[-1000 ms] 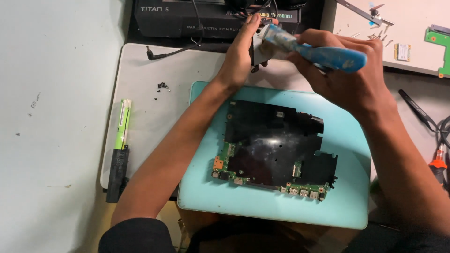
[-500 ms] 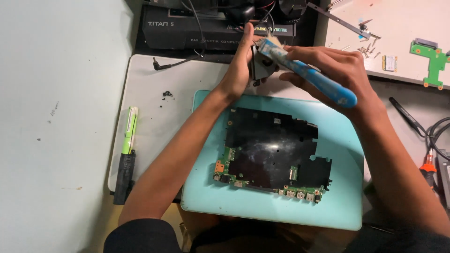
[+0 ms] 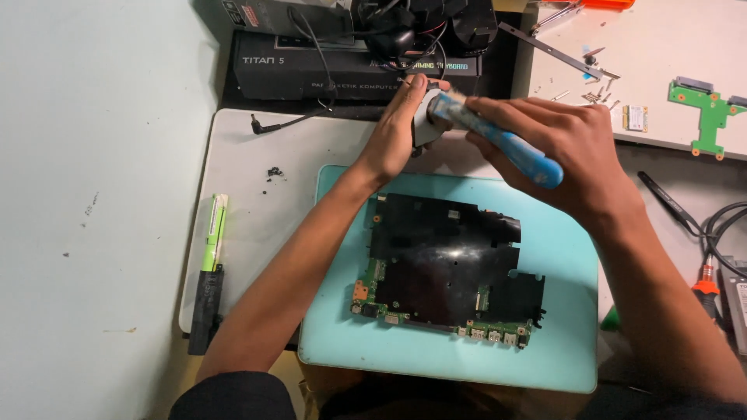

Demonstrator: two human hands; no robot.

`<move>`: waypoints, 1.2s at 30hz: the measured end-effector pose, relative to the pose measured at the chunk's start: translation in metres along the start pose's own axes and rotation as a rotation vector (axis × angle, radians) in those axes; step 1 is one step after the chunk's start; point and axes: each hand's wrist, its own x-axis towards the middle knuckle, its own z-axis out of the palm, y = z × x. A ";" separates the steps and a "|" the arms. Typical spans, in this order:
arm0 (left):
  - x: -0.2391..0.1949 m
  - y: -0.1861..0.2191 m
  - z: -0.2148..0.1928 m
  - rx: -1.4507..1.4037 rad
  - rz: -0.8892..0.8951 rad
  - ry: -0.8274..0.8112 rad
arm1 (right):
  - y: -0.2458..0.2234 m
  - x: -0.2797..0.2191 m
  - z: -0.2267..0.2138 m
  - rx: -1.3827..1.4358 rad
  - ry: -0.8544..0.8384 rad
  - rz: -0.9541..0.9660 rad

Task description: The person uses a brush to clean dust from a green circuit board and a laptop cooling fan. They hold each component and brush the surfaces and crevices, then place the cleaned items on the workbench.

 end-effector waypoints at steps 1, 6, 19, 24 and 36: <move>0.003 -0.004 -0.002 0.122 0.080 -0.006 | 0.000 0.000 0.005 -0.002 0.084 -0.013; 0.000 0.009 0.002 0.049 -0.033 0.025 | 0.011 -0.001 0.008 0.148 0.096 -0.042; -0.005 0.013 0.004 0.150 -0.048 0.035 | 0.016 -0.005 0.006 0.064 0.091 -0.027; -0.008 0.016 0.004 0.115 0.000 0.007 | 0.007 0.001 0.008 0.140 0.101 -0.071; -0.006 0.016 0.005 0.059 -0.030 0.050 | 0.008 0.001 0.003 0.168 0.008 -0.014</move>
